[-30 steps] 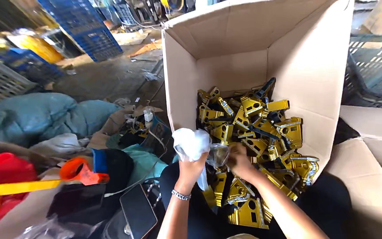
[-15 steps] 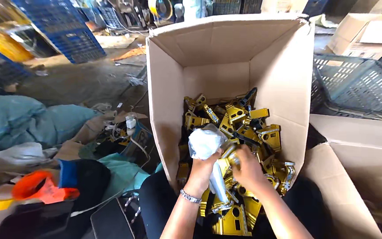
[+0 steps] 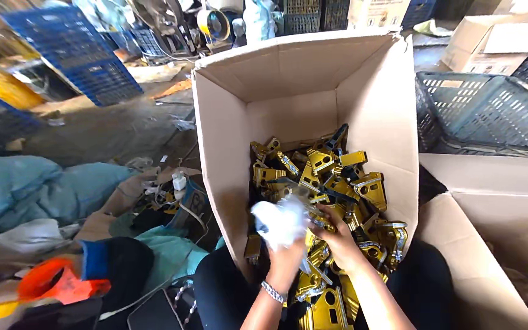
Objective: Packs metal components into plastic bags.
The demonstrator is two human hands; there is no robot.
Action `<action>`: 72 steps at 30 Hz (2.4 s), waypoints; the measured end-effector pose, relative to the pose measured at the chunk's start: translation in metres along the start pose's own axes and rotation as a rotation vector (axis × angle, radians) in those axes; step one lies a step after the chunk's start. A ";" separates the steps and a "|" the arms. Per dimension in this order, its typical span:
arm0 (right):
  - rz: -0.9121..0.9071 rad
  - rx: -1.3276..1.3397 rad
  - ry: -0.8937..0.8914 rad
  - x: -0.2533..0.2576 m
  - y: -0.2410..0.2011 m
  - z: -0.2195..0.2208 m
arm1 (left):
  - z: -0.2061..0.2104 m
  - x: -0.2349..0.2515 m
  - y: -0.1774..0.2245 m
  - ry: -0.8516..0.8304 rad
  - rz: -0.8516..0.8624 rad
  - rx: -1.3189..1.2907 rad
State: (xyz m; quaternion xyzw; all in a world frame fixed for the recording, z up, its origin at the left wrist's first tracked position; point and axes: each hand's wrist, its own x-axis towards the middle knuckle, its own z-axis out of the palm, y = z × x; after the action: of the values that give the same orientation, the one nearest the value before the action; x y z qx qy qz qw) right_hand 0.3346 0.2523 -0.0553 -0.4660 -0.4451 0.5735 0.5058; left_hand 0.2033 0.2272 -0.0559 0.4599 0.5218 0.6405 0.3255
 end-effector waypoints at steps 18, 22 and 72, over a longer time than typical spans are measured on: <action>-0.032 -0.097 -0.120 -0.006 -0.014 -0.016 | -0.004 -0.003 0.013 -0.303 -0.178 -0.151; 0.085 -0.134 -0.119 -0.020 -0.013 -0.019 | -0.014 0.004 0.026 -0.320 -0.486 -0.265; 0.086 0.134 -0.128 -0.017 -0.030 -0.040 | -0.017 0.034 0.024 -0.211 -0.386 -0.214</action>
State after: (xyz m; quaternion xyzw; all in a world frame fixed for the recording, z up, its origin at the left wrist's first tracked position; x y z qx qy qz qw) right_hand 0.3803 0.2398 -0.0315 -0.4120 -0.4169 0.6517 0.4813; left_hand 0.1765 0.2457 -0.0252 0.3789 0.4922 0.5666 0.5415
